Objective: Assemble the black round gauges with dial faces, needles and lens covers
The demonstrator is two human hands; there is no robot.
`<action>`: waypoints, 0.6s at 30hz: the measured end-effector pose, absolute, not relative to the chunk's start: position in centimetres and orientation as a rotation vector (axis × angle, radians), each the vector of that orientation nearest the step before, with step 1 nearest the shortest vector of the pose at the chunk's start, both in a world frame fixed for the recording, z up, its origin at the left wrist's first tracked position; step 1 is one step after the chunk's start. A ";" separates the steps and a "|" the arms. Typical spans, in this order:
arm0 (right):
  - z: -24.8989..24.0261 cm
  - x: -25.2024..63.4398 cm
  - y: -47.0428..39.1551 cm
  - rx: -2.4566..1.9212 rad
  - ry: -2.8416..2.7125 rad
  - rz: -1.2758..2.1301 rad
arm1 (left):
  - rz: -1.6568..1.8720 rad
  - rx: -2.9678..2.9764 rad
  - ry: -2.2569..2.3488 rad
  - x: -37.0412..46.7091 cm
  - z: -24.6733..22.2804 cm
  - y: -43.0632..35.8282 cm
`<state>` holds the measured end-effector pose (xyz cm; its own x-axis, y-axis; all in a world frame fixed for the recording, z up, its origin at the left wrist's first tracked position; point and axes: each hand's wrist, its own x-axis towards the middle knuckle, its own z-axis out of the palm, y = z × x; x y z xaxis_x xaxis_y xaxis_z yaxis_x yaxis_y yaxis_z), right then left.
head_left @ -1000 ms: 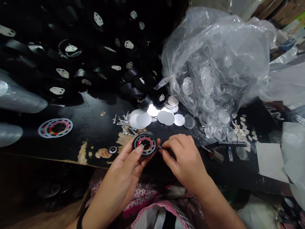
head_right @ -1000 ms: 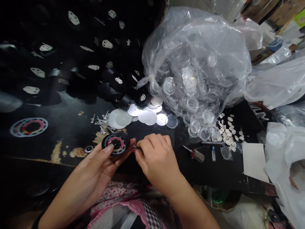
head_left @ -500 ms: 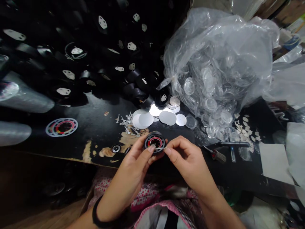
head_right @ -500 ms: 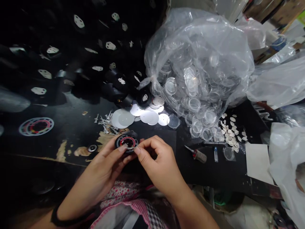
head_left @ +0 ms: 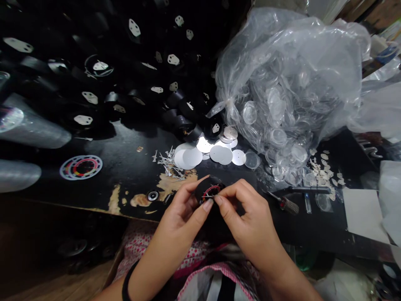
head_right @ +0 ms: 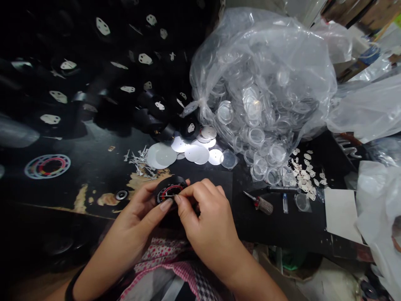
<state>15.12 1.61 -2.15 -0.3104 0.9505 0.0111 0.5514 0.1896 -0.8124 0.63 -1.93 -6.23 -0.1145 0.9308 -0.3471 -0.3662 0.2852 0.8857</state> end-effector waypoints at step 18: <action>-2.2 14.4 0.7 -1.411 -1.985 1.027 | 1.234 0.988 1.539 -0.5 -6.0 -3.0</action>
